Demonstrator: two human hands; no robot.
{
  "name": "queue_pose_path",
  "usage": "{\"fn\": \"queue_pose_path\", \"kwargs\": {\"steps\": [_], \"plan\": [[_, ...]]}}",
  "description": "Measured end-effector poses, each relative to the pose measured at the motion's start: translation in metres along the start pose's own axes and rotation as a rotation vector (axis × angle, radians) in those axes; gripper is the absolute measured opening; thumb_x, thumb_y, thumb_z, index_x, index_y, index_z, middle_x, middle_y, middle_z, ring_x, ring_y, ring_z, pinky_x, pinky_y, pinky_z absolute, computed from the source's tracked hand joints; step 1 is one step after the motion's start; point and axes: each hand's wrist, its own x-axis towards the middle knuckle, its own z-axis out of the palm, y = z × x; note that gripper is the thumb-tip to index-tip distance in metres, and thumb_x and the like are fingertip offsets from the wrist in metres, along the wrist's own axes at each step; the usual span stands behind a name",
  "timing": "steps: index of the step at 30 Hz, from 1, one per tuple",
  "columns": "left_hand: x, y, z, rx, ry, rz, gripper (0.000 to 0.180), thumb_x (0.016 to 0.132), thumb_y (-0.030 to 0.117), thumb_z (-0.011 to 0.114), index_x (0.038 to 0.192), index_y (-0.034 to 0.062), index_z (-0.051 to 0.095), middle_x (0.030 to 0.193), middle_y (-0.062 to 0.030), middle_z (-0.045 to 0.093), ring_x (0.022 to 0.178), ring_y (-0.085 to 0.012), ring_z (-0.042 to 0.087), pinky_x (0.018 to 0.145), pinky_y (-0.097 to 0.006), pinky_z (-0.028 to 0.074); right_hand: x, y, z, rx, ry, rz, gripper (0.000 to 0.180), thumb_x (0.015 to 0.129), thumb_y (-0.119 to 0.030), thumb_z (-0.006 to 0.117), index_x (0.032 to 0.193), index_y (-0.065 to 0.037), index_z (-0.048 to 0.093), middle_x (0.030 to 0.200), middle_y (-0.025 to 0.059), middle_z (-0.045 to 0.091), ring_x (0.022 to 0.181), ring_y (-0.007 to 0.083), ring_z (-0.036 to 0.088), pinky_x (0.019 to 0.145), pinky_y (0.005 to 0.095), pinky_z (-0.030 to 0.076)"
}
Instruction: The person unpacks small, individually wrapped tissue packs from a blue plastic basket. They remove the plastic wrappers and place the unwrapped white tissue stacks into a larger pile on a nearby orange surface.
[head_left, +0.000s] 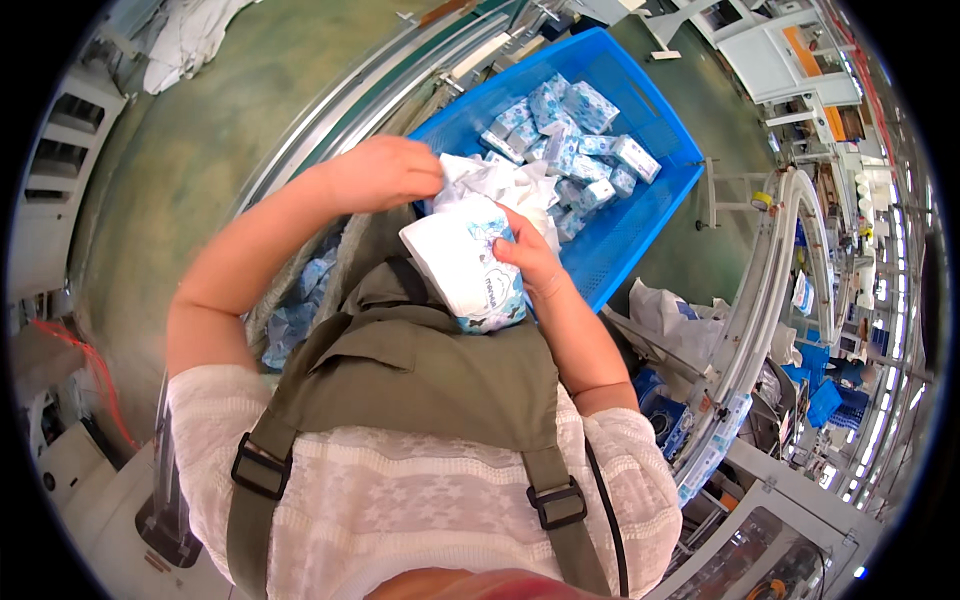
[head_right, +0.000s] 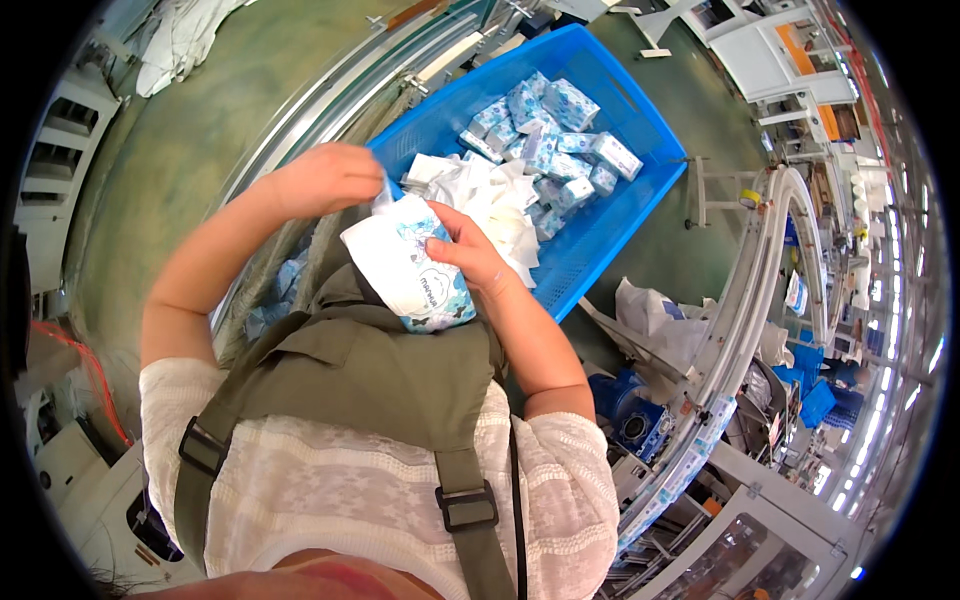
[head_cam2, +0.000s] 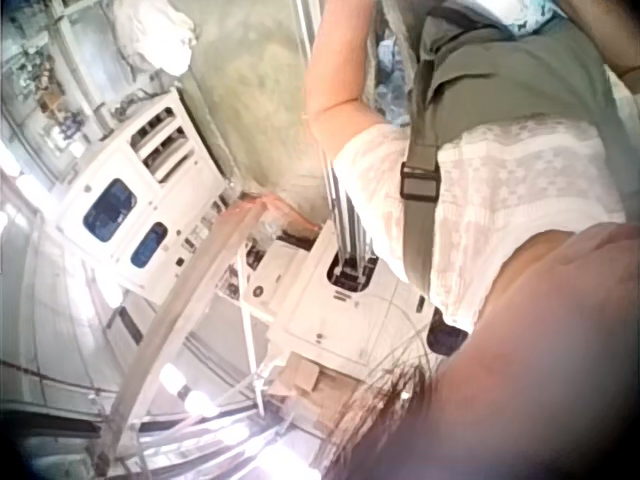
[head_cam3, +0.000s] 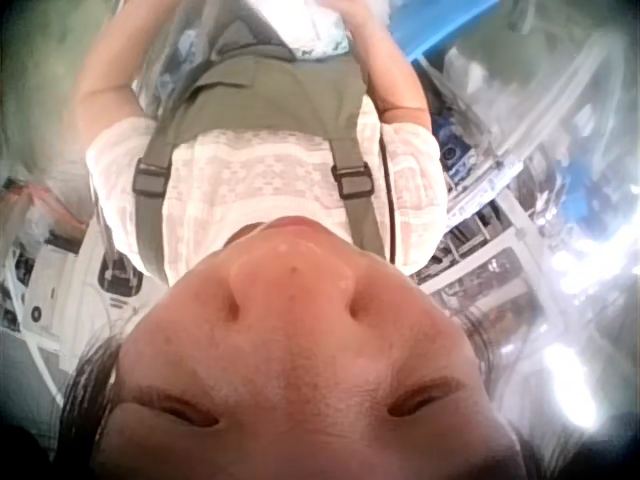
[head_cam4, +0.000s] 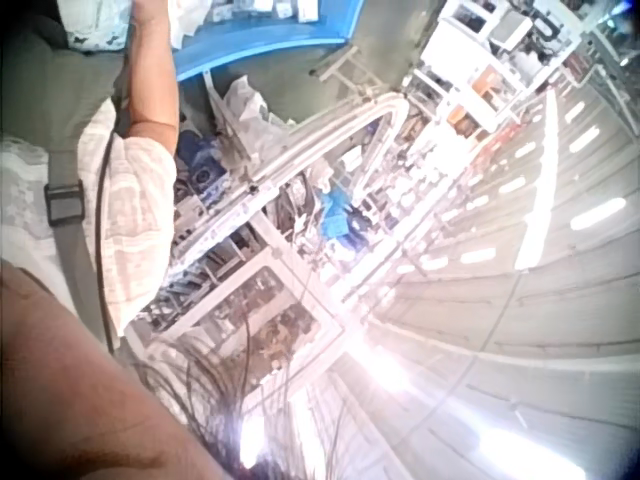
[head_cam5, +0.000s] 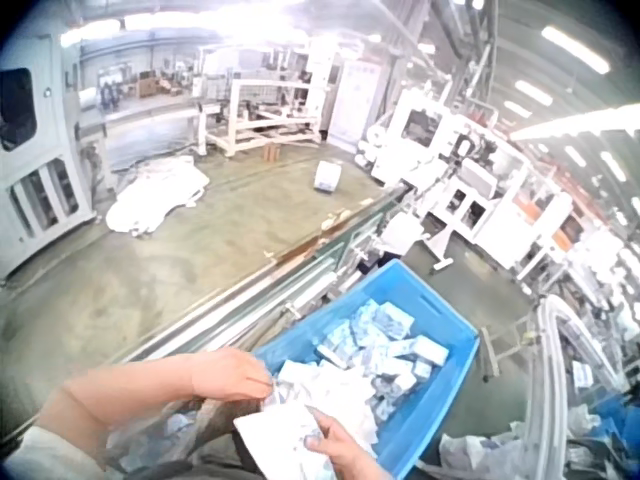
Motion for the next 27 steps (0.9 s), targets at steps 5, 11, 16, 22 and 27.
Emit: {"fn": "queue_pose_path", "kwargs": {"steps": [5,11,16,22,27], "plan": [[0.025,-0.011,0.047,-0.223,0.144,-0.076,0.016,0.07,0.005,0.066,0.08,0.0032,0.054,0.08,-0.0117,0.053,0.077,-0.0341,0.055,0.064,-0.039,0.045,0.014,0.01,-0.002,-0.005,-0.002,-0.03,0.064,0.083,-0.04,0.072,0.126,0.003,0.053,0.111,0.0074,0.065,0.098,0.015,0.063,0.085,0.0294,0.051],[0.019,0.023,0.07,-0.779,0.344,-0.49,0.016,0.084,0.013,0.06,0.096,0.0032,0.055,0.093,-0.0047,0.055,0.088,-0.0197,0.055,0.075,-0.031,0.043,0.011,0.015,-0.018,-0.652,0.334,-0.364,0.042,0.079,-0.03,0.076,0.105,0.002,0.066,0.091,0.0052,0.069,0.083,0.0119,0.063,0.076,0.0264,0.051],[-0.009,0.026,0.064,-1.038,0.385,-0.623,0.038,0.096,0.032,0.054,0.117,0.0009,0.054,0.107,-0.0045,0.056,0.102,-0.0152,0.053,0.087,-0.031,0.043,-0.003,-0.006,0.006,-0.767,0.499,-0.428,0.046,0.074,-0.016,0.077,0.113,0.001,0.06,0.106,0.0109,0.064,0.096,0.0173,0.06,0.086,0.0317,0.047],[-0.007,0.049,0.066,-0.482,0.511,-0.725,0.037,0.094,0.036,0.058,0.083,0.0007,0.055,0.075,-0.0097,0.052,0.065,-0.0196,0.049,0.057,-0.033,0.04,-0.003,-0.007,0.047,-1.198,0.479,-0.388,0.102,0.056,-0.028,0.089,0.136,-0.001,0.031,0.135,0.0172,0.042,0.125,0.0233,0.044,0.099,0.0402,0.04],[-0.016,0.056,0.056,-0.492,0.533,-0.614,0.031,0.096,0.027,0.055,0.077,0.0026,0.057,0.069,-0.0088,0.051,0.062,-0.0198,0.048,0.056,-0.033,0.038,0.003,-0.002,0.044,-1.011,0.569,-0.492,0.074,0.066,-0.024,0.086,0.124,0.001,0.046,0.106,0.0148,0.064,0.098,0.0245,0.064,0.084,0.0343,0.052]]}}
